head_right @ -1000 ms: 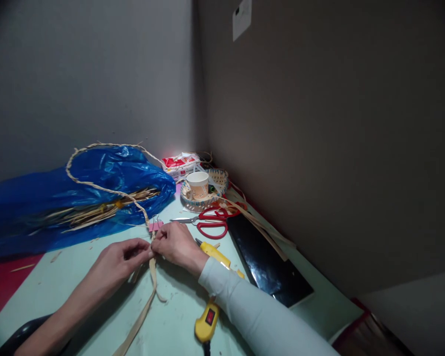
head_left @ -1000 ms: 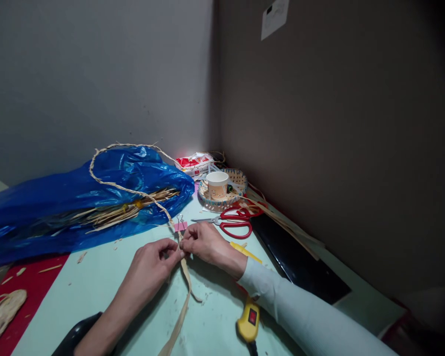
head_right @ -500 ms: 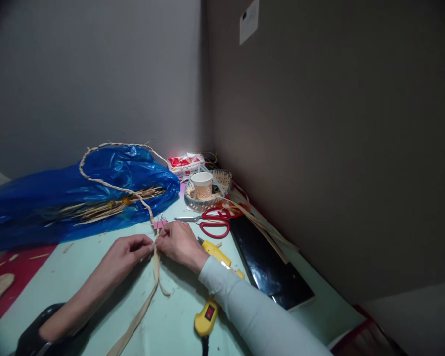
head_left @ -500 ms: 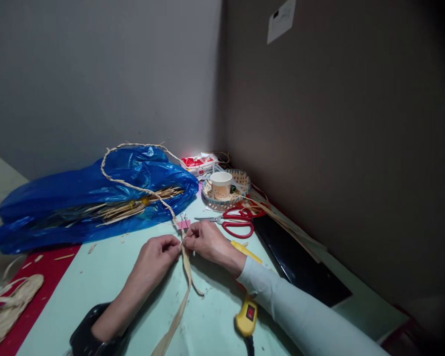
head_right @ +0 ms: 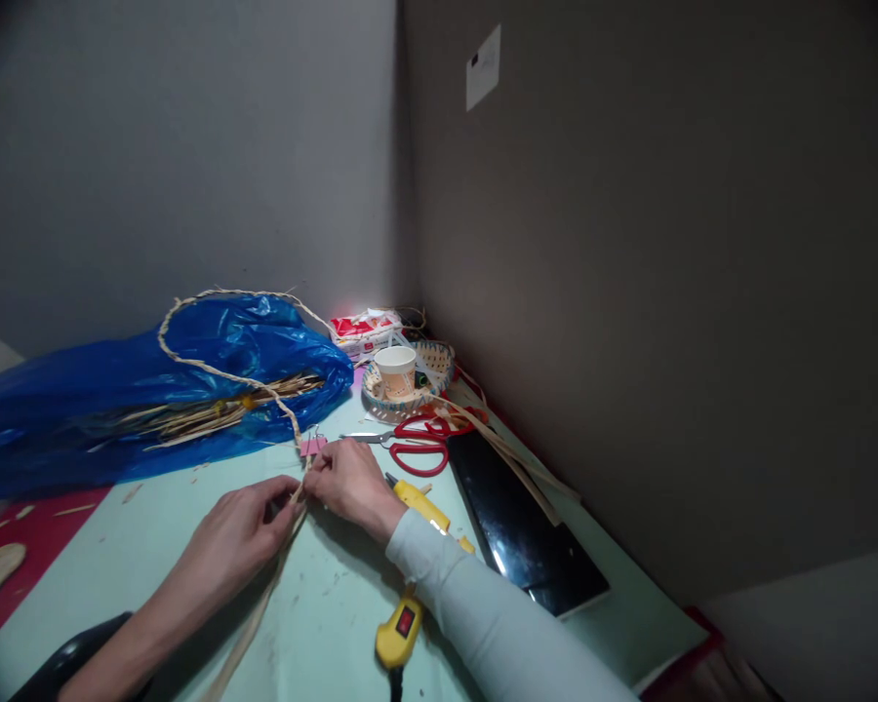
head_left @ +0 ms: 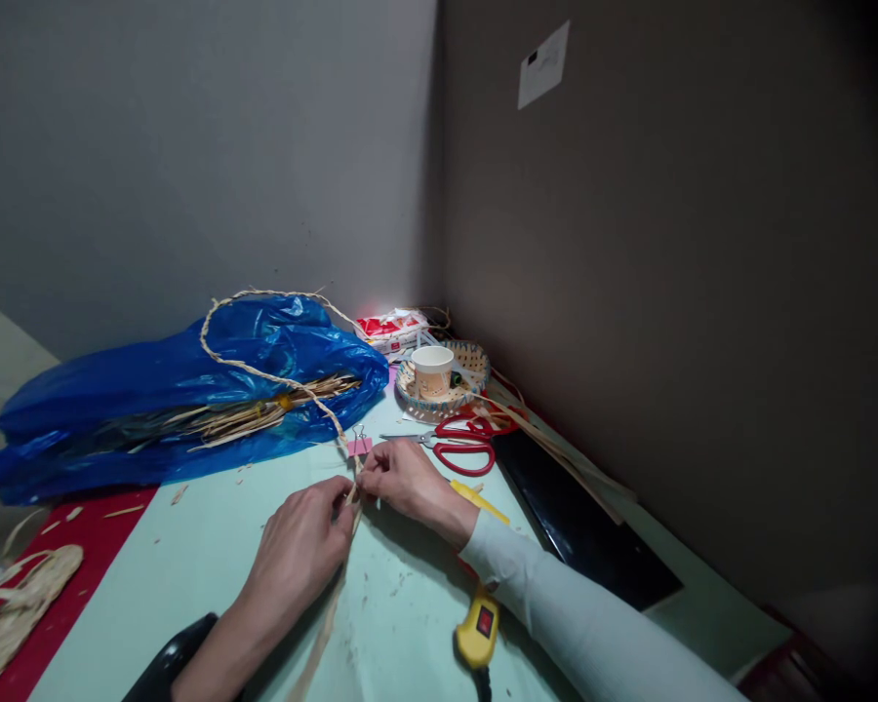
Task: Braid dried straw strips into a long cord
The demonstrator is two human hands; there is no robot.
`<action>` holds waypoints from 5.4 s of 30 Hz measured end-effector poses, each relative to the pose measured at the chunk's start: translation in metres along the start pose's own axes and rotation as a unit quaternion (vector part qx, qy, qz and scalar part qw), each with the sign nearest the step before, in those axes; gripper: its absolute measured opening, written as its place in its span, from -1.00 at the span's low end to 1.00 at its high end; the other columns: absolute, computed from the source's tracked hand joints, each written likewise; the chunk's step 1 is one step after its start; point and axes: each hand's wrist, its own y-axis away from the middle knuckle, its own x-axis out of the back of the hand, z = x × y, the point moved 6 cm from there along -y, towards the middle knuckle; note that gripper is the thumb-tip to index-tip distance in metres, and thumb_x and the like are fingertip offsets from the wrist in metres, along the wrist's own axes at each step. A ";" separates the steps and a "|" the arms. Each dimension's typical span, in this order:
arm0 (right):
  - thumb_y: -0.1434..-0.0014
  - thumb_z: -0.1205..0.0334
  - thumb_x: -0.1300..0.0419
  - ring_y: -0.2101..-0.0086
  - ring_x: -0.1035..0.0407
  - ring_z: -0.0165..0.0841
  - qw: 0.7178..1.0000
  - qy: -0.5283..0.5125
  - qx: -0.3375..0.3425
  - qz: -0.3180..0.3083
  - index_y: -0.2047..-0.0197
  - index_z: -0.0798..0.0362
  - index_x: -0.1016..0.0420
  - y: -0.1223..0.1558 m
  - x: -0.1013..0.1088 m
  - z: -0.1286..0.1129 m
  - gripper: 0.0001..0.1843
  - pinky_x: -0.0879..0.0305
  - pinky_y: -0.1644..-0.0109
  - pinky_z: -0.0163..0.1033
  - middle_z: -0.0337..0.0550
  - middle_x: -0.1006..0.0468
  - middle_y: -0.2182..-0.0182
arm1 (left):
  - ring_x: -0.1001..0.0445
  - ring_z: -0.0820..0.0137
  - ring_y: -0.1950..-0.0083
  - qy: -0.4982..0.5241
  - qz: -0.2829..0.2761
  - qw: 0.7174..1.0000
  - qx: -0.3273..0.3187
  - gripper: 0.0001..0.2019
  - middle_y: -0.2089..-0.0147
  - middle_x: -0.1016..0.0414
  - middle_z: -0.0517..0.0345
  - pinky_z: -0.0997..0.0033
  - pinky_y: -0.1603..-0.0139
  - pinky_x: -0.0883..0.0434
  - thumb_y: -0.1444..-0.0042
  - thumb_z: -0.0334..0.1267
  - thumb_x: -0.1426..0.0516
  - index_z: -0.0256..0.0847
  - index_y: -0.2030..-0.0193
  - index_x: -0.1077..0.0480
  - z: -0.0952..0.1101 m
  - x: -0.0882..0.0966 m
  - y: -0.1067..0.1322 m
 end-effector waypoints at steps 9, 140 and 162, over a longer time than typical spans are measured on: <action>0.05 0.38 -0.18 0.55 -0.21 -0.49 1.000 -0.006 0.006 -0.001 0.58 0.14 -0.48 -0.001 -0.001 0.002 -0.88 -0.03 0.45 -0.38 -0.28 -0.42 0.63 | -0.39 0.29 0.41 0.144 -0.030 0.989 -0.026 -0.74 0.50 -0.48 0.15 0.39 0.36 -0.21 -0.09 -0.20 -0.01 -0.20 0.49 -0.45 -0.017 0.000 -0.012; -0.12 0.30 -0.10 0.56 -0.06 -0.49 0.997 0.066 0.037 0.031 0.60 0.15 -0.46 0.020 0.000 -0.010 -0.71 0.12 0.48 -0.33 -0.32 -0.22 0.69 | -0.26 0.32 0.50 0.246 0.005 0.969 0.002 -0.79 0.64 -0.30 0.24 0.38 0.40 -0.10 0.04 -0.17 -0.06 -0.15 0.62 -0.32 -0.015 -0.012 -0.015; 0.09 0.39 -0.19 0.60 -0.08 -0.52 0.929 -0.356 -0.096 -0.036 0.59 0.18 -0.55 0.016 -0.015 0.010 -0.87 0.05 0.48 -0.36 -0.28 -0.35 0.69 | -0.46 0.29 0.39 0.025 0.114 0.989 -0.086 -0.66 0.45 -0.51 0.08 0.36 0.35 -0.25 -0.21 -0.16 0.06 -0.15 0.51 -0.39 0.008 -0.011 0.014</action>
